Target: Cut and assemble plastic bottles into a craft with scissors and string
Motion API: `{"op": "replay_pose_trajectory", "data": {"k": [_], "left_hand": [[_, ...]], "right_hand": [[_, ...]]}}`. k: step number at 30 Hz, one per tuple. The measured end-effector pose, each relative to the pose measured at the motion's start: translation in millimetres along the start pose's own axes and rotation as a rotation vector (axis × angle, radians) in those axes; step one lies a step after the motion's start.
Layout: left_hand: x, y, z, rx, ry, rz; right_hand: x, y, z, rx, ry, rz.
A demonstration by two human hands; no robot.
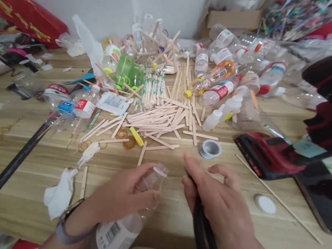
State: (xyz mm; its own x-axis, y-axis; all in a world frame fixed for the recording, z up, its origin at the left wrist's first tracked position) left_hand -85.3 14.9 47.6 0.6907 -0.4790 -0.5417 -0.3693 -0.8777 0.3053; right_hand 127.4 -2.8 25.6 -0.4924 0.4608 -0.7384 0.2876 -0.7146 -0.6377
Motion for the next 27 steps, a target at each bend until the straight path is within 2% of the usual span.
{"op": "replay_pose_trajectory", "data": {"k": [5, 9, 12, 18, 24, 27], "left_hand": [[-2.3, -1.9, 5.2, -0.034, 0.074, -0.008], [-0.6, -0.9, 4.6, -0.029, 0.065, -0.016], [-0.2, -0.4, 2.6, -0.028, 0.030, -0.014], [1.7, -0.6, 1.1, -0.015, -0.058, -0.050], [5.6, 0.0, 4.4, 0.005, -0.063, -0.044], [7.4, 0.1, 5.3, 0.016, -0.070, -0.048]], "right_hand": [[19.1, 9.2, 1.1, -0.167, -0.129, 0.102], [33.9, 15.1, -1.9, -0.224, -0.170, 0.103], [36.3, 14.7, -1.0, -0.221, -0.165, 0.116], [32.2, 14.8, 5.5, -0.148, -0.147, 0.237], [36.7, 16.9, 3.7, -0.222, -0.149, 0.188], [37.0, 17.8, 5.3, -0.202, -0.134, 0.214]]}}
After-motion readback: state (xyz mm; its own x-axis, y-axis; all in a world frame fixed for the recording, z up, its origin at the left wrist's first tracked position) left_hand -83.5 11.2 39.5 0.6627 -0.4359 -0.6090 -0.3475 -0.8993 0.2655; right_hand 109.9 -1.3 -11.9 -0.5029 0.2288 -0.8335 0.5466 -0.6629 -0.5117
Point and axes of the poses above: each hand's wrist, its own y-axis away from the middle knuckle, its own x-axis out of the palm, z = x × y, the point moved 1 cm from there along -y, towards the middle knuckle, and after that the axes turned 7 degrees about -z, right-handed, at the moved point
